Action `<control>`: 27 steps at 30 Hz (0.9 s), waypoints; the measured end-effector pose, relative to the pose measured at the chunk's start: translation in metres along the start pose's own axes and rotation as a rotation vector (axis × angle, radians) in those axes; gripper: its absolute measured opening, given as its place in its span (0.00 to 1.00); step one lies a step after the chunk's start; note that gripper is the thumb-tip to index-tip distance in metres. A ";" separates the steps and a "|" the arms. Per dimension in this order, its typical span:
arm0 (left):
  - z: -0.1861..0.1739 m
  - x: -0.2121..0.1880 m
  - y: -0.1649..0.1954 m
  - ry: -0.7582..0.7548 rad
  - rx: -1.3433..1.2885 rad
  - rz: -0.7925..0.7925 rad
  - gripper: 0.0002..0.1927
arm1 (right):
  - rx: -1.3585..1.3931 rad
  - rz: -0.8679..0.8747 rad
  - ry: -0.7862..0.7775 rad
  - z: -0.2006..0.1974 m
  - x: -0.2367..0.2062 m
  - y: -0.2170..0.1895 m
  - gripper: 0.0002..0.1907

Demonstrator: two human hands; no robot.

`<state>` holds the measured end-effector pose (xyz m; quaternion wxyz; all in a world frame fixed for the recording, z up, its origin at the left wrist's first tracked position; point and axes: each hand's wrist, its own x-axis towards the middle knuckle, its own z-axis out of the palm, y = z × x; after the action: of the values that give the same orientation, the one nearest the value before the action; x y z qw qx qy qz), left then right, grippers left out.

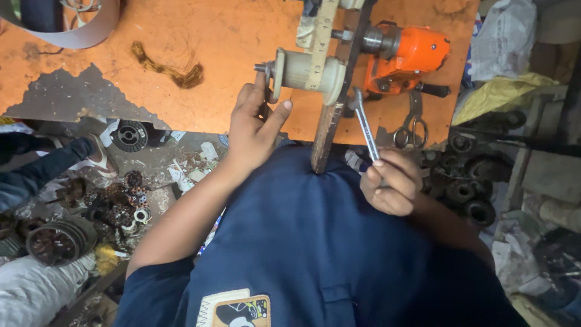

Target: The person operates a manual wire winding machine to wrap copper wire onto a spool. They use a wrench to tighten the spool onto the machine's shaft, then manually rotate the crank to wind the wire. The person also measures the spool with a tape measure and inspects the wound wire.

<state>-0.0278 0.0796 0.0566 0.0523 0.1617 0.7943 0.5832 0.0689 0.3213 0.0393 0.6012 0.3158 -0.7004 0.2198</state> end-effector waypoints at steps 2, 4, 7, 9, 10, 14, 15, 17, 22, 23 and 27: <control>-0.001 0.000 0.001 -0.007 0.000 -0.004 0.33 | 0.006 -0.057 -0.004 0.004 0.002 0.005 0.17; -0.002 0.000 0.001 -0.016 -0.010 -0.064 0.34 | 0.004 -0.051 -0.109 0.007 0.005 0.008 0.17; -0.002 0.000 0.001 -0.021 -0.027 -0.049 0.34 | -0.013 -0.080 -0.150 0.010 0.010 0.006 0.19; -0.002 0.000 0.000 -0.022 -0.029 -0.042 0.34 | 0.002 -0.024 -0.224 0.008 0.012 0.002 0.22; -0.002 0.000 0.000 -0.022 -0.031 -0.038 0.34 | 0.009 0.003 -0.262 0.007 0.013 -0.001 0.23; -0.001 0.000 -0.003 -0.024 -0.015 -0.029 0.32 | 0.026 -0.041 -0.453 0.002 0.012 -0.004 0.19; -0.001 0.000 -0.003 -0.021 -0.021 -0.032 0.33 | 0.003 -0.065 -0.472 0.001 0.011 -0.004 0.19; -0.002 0.000 -0.004 -0.020 -0.028 -0.035 0.34 | -0.023 -0.085 -0.492 0.000 0.008 -0.002 0.18; -0.004 0.000 -0.003 -0.022 -0.006 -0.005 0.35 | -0.063 -0.141 -0.450 -0.005 0.004 -0.001 0.19; -0.004 0.000 -0.002 -0.027 -0.009 -0.009 0.35 | -0.053 -0.131 -0.470 -0.005 0.003 -0.001 0.19; -0.003 0.000 -0.002 -0.031 -0.050 -0.034 0.34 | -0.047 -0.112 -0.549 -0.003 0.003 -0.002 0.19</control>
<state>-0.0294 0.0763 0.0561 0.0786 0.1561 0.7812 0.5993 0.0727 0.3213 0.0422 0.4074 0.3879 -0.8233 0.0761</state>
